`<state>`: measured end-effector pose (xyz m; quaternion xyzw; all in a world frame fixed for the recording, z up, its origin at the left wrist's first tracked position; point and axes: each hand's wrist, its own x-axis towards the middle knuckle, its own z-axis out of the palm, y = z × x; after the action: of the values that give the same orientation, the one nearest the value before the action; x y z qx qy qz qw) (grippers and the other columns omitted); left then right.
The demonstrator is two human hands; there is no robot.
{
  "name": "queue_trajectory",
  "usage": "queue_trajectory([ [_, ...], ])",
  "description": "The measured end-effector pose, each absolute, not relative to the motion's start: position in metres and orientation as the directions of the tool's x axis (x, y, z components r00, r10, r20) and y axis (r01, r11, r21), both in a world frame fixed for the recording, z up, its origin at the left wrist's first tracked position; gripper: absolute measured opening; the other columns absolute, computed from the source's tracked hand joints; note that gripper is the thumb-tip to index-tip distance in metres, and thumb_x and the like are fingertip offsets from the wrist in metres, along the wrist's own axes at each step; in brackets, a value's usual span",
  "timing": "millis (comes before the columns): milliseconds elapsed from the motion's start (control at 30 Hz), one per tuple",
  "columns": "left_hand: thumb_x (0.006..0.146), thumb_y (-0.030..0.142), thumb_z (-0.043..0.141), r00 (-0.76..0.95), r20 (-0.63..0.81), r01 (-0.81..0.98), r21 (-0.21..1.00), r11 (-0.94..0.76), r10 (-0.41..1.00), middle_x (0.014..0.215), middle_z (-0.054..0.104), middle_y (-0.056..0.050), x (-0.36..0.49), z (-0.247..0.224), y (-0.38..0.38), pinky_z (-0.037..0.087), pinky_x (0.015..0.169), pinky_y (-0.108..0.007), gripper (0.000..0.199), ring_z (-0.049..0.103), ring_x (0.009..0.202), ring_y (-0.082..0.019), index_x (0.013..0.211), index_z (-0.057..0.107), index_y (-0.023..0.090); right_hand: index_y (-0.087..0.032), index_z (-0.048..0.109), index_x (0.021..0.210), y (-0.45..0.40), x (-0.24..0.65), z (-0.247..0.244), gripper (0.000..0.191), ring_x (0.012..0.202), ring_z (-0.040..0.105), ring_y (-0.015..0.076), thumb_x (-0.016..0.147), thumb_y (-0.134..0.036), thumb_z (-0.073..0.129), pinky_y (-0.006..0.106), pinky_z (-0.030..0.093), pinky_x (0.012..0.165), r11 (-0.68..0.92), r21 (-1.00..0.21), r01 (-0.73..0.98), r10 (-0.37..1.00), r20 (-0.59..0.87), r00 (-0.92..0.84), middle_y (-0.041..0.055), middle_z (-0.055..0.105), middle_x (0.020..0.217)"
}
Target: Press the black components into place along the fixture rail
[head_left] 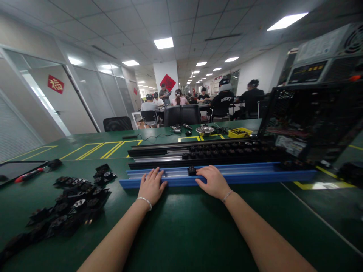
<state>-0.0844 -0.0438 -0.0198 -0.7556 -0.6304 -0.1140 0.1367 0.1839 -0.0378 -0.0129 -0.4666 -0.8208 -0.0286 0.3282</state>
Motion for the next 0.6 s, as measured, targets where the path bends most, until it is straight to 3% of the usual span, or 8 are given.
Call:
queue_trajectory([
  [600,0.086,0.043,0.036,0.169,0.337,0.985,-0.043,-0.164,0.926,0.141,0.038,-0.004,-0.0837,-0.0188,-0.0446,0.023,0.105,-0.047,0.047,0.033,0.128,-0.022,0.13,0.042,0.026,-0.022,0.063,0.095,-0.0408,0.181,-0.01,0.023,0.1,0.055,0.0186,0.076,-0.033,0.054,0.043,0.028,0.1,0.558,-0.265,0.786,0.764,0.534,-0.362,0.0036,0.066,0.102],
])
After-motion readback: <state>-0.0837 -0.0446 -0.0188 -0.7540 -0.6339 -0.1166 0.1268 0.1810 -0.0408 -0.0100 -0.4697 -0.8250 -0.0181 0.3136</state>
